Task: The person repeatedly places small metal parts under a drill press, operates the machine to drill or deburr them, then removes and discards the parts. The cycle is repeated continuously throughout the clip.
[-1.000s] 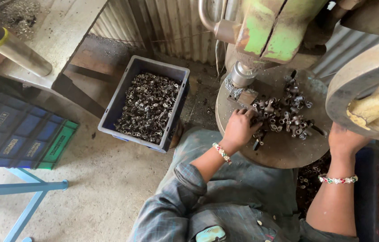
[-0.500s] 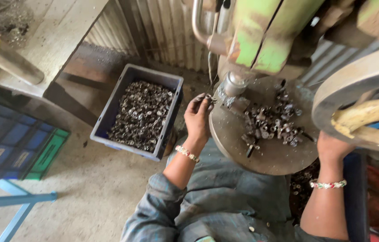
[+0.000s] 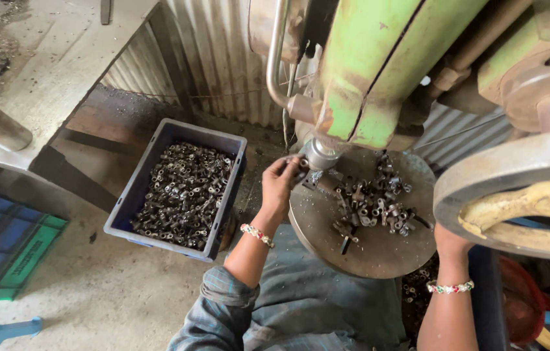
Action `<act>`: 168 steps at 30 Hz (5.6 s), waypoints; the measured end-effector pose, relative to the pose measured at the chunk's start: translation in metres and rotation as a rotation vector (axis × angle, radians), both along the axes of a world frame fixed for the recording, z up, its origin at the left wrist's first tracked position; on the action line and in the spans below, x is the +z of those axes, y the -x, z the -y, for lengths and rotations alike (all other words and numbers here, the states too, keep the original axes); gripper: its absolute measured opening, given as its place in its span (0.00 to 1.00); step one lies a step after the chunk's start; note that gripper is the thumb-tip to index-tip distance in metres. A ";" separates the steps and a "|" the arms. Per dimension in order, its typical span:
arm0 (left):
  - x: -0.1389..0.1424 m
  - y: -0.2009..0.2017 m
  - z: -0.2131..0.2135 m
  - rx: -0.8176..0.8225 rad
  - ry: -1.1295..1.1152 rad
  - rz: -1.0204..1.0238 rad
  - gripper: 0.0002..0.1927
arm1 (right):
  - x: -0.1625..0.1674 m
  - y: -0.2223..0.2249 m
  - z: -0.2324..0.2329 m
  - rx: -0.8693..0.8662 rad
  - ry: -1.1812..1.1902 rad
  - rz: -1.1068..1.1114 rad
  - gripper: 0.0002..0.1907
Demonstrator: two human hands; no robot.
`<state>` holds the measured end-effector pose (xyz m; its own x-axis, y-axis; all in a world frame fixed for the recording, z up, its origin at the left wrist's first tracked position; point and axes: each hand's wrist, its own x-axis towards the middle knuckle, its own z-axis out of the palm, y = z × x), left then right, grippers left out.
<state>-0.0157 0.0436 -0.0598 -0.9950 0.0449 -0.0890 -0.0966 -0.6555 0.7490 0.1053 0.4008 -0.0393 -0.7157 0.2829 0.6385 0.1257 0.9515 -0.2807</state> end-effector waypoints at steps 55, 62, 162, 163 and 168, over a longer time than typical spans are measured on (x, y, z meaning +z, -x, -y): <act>0.038 0.008 0.010 0.252 0.235 0.126 0.15 | 0.033 0.010 0.003 0.037 -0.066 -0.039 0.34; 0.031 0.020 0.008 0.205 0.241 0.152 0.15 | 0.032 0.008 0.008 0.151 0.089 -0.147 0.32; -0.001 -0.024 -0.014 0.284 0.147 -0.165 0.08 | 0.020 -0.014 0.016 0.269 0.255 -0.222 0.41; -0.001 -0.022 -0.014 0.275 0.200 -0.165 0.08 | 0.013 -0.012 0.010 0.254 0.261 -0.222 0.41; -0.006 0.003 -0.008 0.045 0.110 -0.127 0.07 | -0.010 0.001 -0.004 0.240 0.298 -0.265 0.37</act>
